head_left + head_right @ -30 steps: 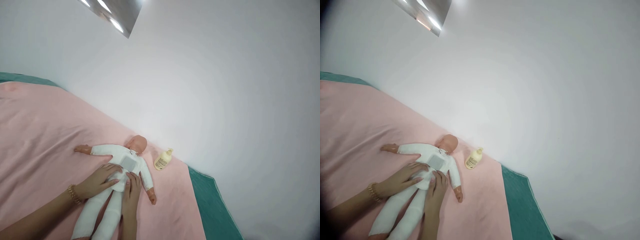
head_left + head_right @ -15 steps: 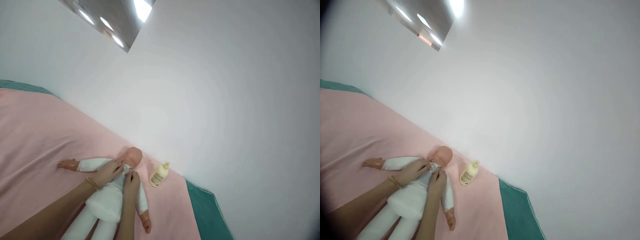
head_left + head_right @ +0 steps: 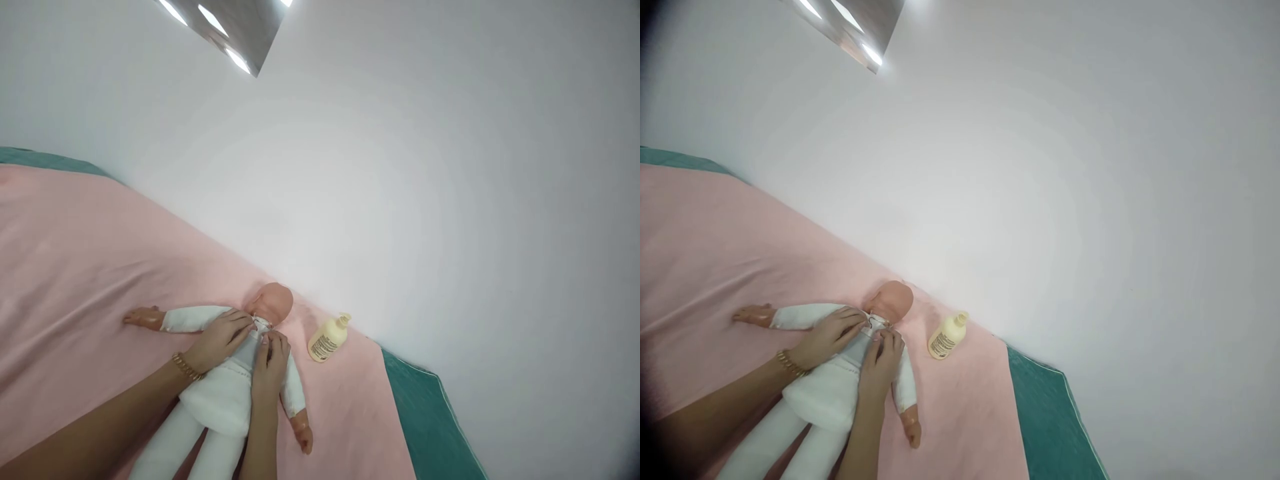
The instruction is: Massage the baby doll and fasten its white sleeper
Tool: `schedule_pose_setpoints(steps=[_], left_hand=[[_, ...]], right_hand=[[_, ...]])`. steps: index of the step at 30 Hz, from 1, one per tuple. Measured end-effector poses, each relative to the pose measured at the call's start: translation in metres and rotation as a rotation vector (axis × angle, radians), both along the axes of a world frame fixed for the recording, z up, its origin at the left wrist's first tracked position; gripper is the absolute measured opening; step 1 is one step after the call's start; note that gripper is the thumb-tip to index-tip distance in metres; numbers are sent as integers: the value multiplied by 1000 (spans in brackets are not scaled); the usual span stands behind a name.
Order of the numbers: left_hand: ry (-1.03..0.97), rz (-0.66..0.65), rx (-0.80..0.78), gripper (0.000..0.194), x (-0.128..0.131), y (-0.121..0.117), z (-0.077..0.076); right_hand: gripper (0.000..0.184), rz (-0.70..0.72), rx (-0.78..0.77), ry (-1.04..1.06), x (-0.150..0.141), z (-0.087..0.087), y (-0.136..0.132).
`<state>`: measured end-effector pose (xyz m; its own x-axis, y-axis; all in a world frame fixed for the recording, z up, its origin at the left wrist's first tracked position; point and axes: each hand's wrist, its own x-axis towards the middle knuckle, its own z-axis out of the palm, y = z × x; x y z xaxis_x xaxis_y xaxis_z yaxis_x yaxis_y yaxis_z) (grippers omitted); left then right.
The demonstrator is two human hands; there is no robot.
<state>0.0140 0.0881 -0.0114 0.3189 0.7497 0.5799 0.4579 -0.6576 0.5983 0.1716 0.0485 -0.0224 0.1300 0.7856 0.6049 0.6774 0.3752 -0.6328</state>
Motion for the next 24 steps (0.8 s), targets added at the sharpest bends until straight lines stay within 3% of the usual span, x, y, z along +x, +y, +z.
schedule_pose_setpoints(steps=[11,24], left_hand=[[130,-3,-27,37,3,14,-12],[51,34,36,40,0,7,-10]], right_hand=[[30,-13,-137,-85,-5,8,-1],[34,2,-19,-41,-1,6,-5]])
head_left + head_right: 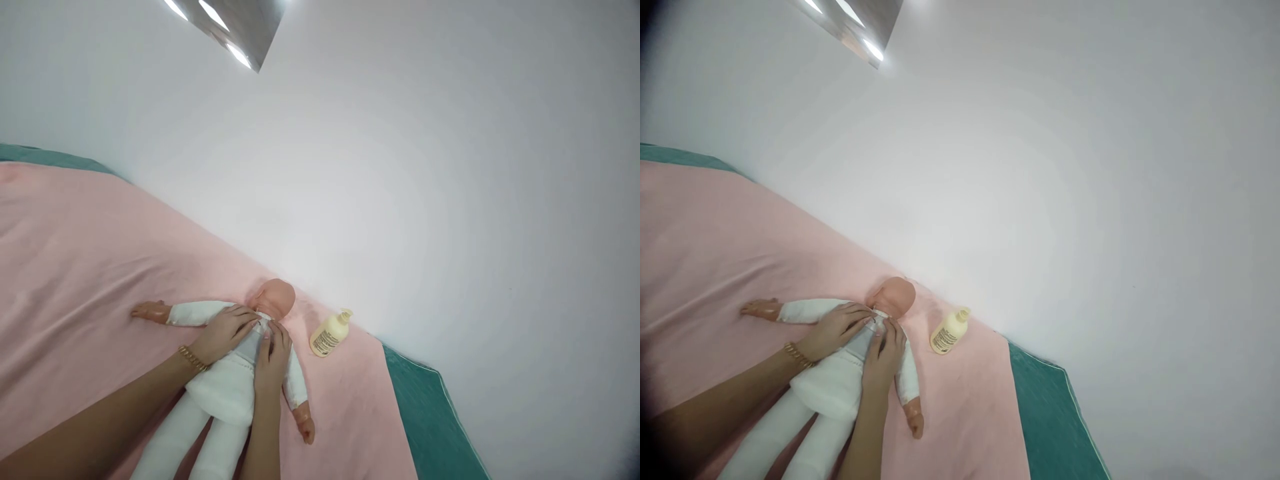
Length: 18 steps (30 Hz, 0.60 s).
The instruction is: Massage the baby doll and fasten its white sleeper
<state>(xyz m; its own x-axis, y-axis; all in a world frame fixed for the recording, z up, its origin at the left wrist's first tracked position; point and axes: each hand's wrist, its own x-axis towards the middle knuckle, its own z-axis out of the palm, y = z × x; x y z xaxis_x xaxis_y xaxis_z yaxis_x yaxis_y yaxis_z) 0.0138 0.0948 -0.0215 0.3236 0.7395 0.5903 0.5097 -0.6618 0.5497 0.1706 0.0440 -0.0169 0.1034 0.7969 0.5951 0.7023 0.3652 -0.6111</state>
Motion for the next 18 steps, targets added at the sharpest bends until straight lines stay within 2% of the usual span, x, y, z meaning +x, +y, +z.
schedule_pose_setpoints(steps=[9,14,18], left_hand=[[20,-8,-118,41,1,0,6],[-18,-24,-139,43,1,-1,5],[-114,-21,-97,42,-1,-6,9]], right_hand=[[38,-29,-95,-65,-1,-4,5],[39,-35,-76,-56,-1,-8,7],[38,4,-20,48,1,-7,3]])
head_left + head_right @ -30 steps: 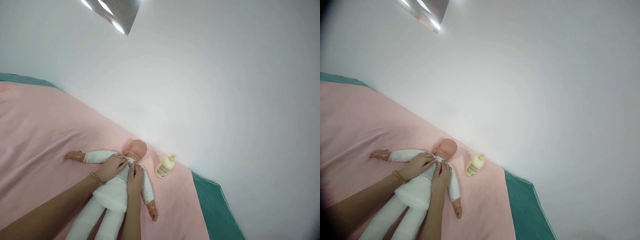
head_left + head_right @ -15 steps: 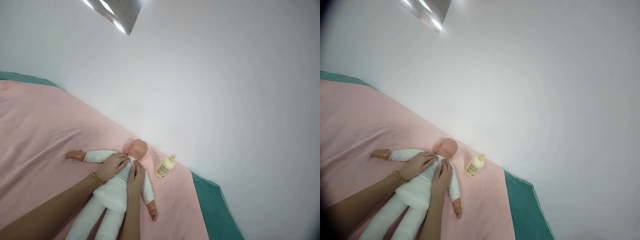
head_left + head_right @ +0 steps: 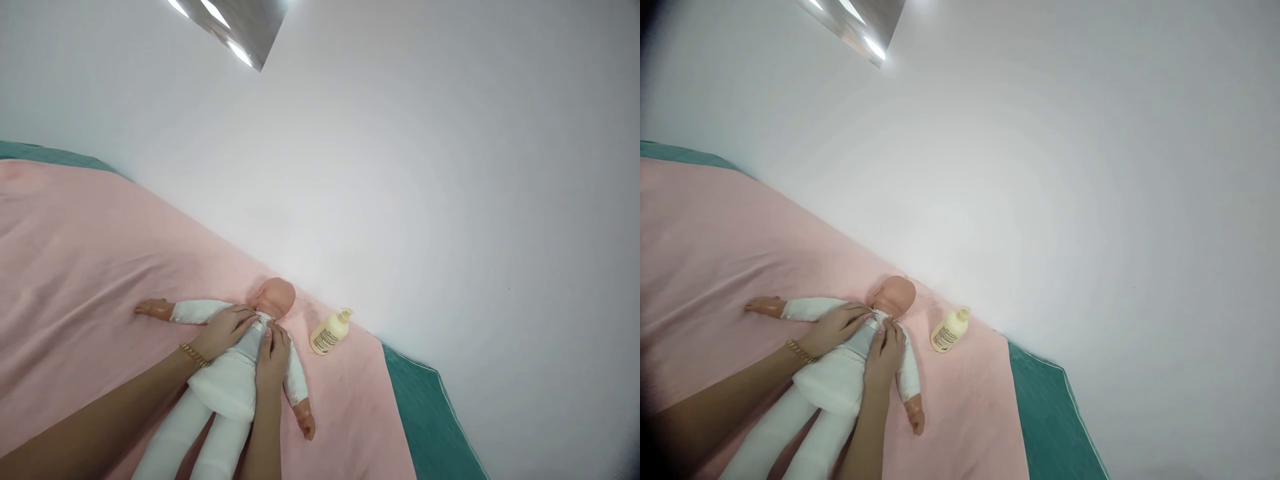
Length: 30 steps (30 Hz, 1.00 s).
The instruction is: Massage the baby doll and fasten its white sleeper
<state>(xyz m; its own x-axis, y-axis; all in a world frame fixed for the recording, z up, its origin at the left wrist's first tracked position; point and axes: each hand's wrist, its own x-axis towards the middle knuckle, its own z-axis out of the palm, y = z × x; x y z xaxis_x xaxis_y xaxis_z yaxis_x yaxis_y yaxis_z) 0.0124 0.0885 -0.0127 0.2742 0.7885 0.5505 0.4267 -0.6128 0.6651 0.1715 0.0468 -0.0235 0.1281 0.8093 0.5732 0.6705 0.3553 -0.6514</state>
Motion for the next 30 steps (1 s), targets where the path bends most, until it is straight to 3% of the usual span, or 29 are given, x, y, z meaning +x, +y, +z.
schedule_pose_setpoints(steps=[8,11,16,23,30], left_hand=[[-79,-20,41,38,-22,-32,11],[-160,-35,25,38,-25,-57,5],[-223,-121,-44,40,-24,-90,-11],[-150,-215,-58,42,-26,-85,-14],[-95,-216,-107,45,-23,-79,-14]], right_hand=[[39,-68,108,252,8,1,-40],[39,-48,106,256,4,-2,-64],[36,128,140,153,-7,-2,-91],[36,176,132,113,-8,-8,-97],[41,147,6,98,-12,-7,-90]])
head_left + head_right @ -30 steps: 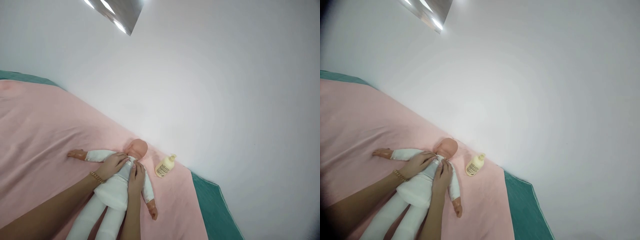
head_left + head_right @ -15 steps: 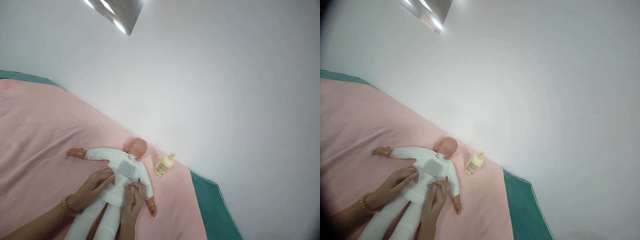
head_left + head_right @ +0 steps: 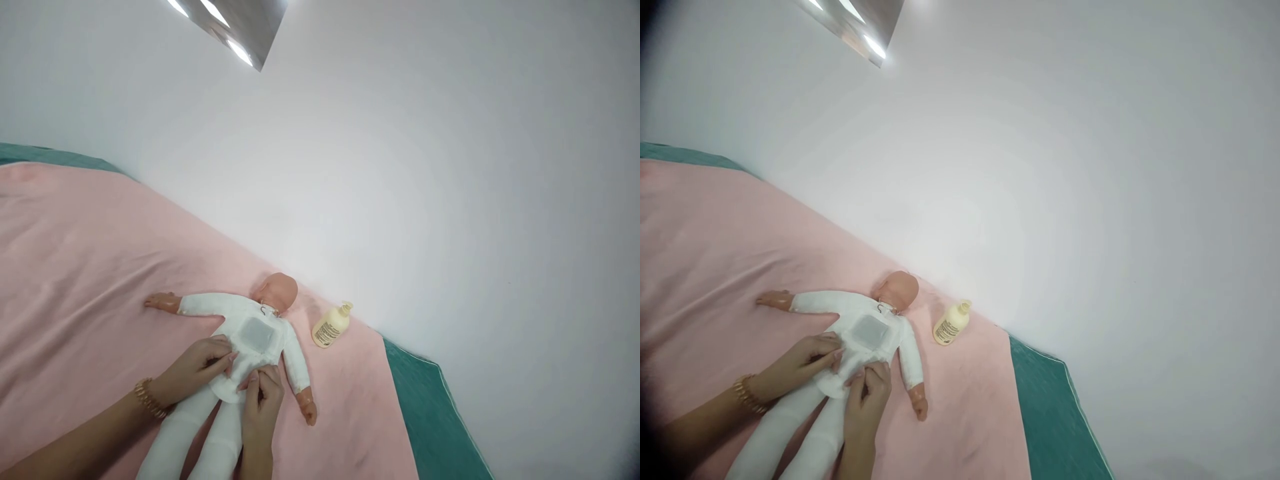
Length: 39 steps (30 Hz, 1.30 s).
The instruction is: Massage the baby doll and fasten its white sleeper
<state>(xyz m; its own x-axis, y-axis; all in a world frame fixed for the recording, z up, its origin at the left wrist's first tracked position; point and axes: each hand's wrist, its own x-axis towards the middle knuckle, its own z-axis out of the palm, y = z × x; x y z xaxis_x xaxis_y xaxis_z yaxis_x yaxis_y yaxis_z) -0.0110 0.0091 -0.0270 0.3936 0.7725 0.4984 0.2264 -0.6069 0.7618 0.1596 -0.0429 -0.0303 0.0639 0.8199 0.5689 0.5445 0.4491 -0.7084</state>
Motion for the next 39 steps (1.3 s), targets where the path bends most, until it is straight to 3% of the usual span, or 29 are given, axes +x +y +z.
schedule_pose_setpoints(steps=[7,16,21,27,34,39], left_hand=[[28,16,-13,45,-1,0,-2],[-17,14,121,36,-5,-8,4],[61,3,116,32,-3,-8,8],[154,-15,80,36,-1,-1,6],[83,31,153,31,-4,-4,1],[138,57,177,26,-4,-3,1]], right_hand=[[42,-43,-43,-71,-4,1,1],[35,-36,74,36,-2,5,-7],[36,-55,13,39,-5,7,-6],[38,-56,-69,42,-6,8,-1],[34,-75,-1,77,-6,8,-6],[33,-90,4,55,-7,11,-7]])
